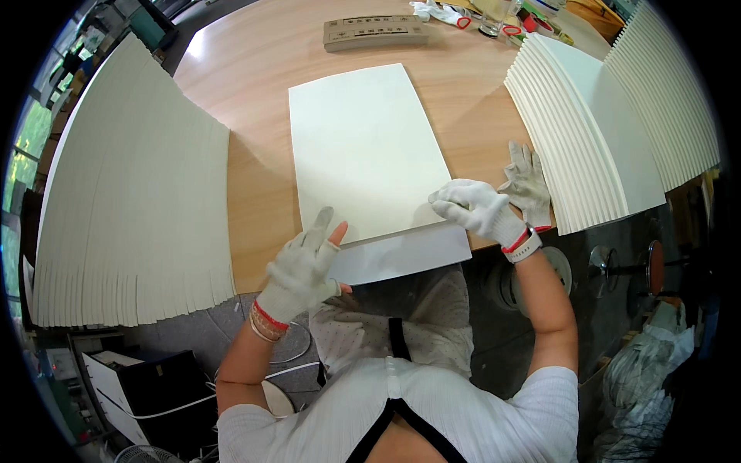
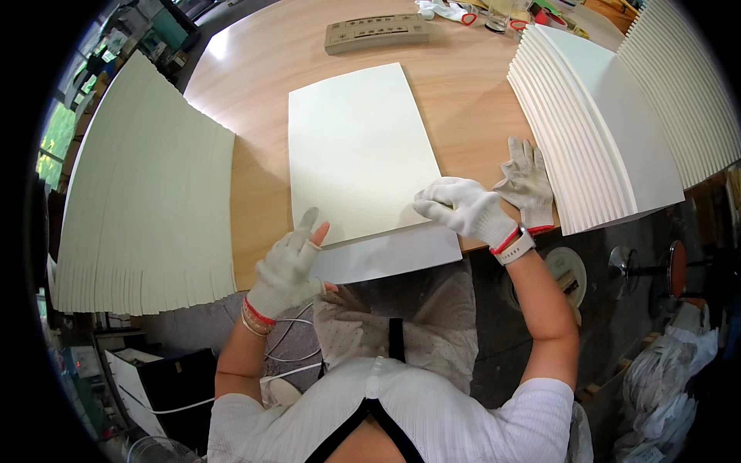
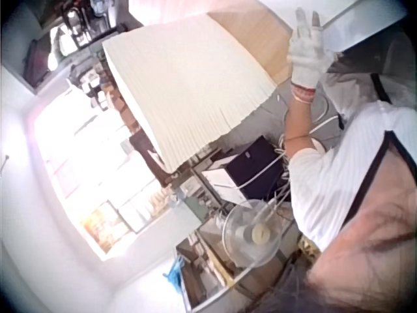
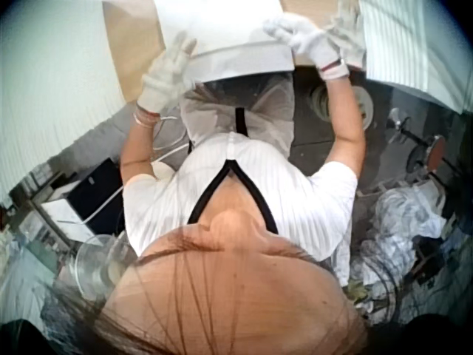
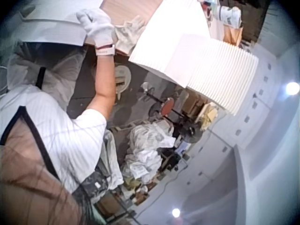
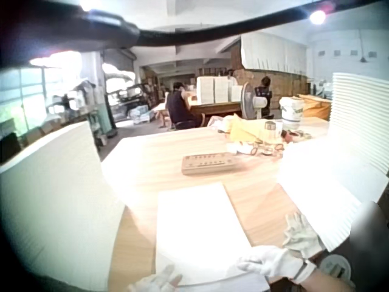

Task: The person aligns a stack of paper on a table, brushes glue onto the spine using a brush, and then places the finished stack onto a growing pile.

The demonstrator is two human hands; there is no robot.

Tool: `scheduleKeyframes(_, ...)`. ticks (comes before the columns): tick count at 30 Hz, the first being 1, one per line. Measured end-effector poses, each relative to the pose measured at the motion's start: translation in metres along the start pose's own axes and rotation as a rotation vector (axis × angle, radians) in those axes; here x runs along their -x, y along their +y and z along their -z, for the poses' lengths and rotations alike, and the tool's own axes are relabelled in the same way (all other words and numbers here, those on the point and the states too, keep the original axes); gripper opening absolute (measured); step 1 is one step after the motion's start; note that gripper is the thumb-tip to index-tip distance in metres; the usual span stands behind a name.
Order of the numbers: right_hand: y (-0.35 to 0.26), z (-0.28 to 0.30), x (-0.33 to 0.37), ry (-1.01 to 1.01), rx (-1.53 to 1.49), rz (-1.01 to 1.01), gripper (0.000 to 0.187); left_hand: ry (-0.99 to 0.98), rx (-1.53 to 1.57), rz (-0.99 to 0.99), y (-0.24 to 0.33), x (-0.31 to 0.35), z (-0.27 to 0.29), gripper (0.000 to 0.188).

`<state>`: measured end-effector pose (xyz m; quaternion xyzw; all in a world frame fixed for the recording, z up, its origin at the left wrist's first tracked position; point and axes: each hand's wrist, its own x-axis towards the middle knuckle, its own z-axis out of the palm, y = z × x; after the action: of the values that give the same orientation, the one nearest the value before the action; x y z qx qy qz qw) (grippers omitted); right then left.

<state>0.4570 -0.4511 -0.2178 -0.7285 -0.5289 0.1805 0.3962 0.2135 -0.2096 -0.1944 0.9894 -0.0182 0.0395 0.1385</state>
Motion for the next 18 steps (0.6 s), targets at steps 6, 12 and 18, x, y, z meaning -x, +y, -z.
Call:
scheduleKeyframes(6, 0.015, 0.010, 0.001, -0.066, -0.136, 0.004, 0.028, 0.014, -0.027, -0.002, 0.003, -0.002, 0.000, 0.074)
scheduleKeyframes(12, 0.019, 0.010, 0.002, -0.012, -0.149, -0.014, 0.035, 0.125, 0.243, 0.190, -0.026, -0.019, -0.008, 0.022)
scheduleKeyframes(18, 0.005, -0.021, -0.004, 0.215, 0.116, -0.372, 0.029, 0.046, 0.327, 0.553, -0.039, -0.038, -0.018, 0.028)
